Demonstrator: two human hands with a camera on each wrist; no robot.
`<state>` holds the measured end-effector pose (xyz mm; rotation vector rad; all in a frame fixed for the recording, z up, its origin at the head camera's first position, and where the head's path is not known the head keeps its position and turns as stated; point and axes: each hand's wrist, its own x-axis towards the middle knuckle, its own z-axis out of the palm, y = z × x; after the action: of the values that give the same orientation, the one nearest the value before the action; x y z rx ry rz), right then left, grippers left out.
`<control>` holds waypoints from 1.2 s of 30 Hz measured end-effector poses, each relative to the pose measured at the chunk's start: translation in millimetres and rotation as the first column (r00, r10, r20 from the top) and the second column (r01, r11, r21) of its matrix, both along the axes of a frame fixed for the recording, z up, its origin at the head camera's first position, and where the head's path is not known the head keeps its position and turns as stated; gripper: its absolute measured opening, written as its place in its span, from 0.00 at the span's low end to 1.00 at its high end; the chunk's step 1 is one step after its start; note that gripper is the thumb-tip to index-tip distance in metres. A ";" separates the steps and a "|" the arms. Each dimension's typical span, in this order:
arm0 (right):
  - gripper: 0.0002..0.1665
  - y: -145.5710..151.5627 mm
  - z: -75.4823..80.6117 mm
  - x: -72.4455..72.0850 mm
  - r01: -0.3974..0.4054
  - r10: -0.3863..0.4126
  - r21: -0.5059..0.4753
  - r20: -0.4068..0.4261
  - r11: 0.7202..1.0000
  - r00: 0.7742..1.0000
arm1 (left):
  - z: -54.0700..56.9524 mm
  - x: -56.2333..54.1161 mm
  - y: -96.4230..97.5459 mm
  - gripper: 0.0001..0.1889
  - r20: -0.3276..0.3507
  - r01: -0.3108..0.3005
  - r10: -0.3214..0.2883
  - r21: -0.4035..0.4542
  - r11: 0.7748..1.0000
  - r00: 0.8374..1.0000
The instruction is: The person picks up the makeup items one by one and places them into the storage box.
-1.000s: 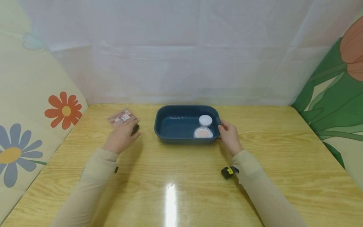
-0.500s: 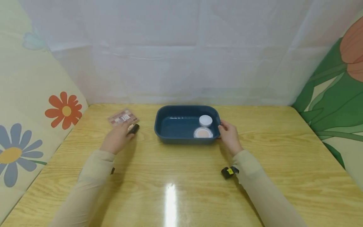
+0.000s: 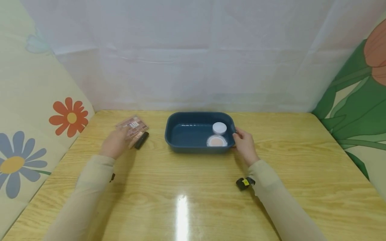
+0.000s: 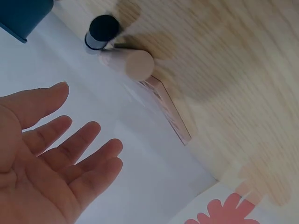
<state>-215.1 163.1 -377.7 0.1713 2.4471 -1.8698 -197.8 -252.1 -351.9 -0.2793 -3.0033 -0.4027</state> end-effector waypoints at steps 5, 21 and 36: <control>0.28 0.2 -0.2 0.2 0.002 -0.002 -0.006 0.001 1.000 1.000 | 3.1 -4.7 -6.0 0.28 0.059 -0.034 0.032 0.040 0.999 0.998; 0.28 -0.4 -1.1 -0.8 0.017 -0.017 0.012 -0.008 1.000 1.000 | -4.3 -25.9 -36.9 0.34 0.145 -0.050 0.050 -0.002 0.999 0.988; 0.27 -0.9 -2.7 -1.9 0.018 -0.017 0.029 -0.025 0.999 1.000 | -4.4 -36.0 -49.2 0.39 0.247 -0.032 0.048 -0.071 0.997 0.968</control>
<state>-217.0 162.2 -380.4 0.1732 2.4976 -1.8552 -233.8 -301.4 -356.3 -0.1849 -3.2672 -0.3590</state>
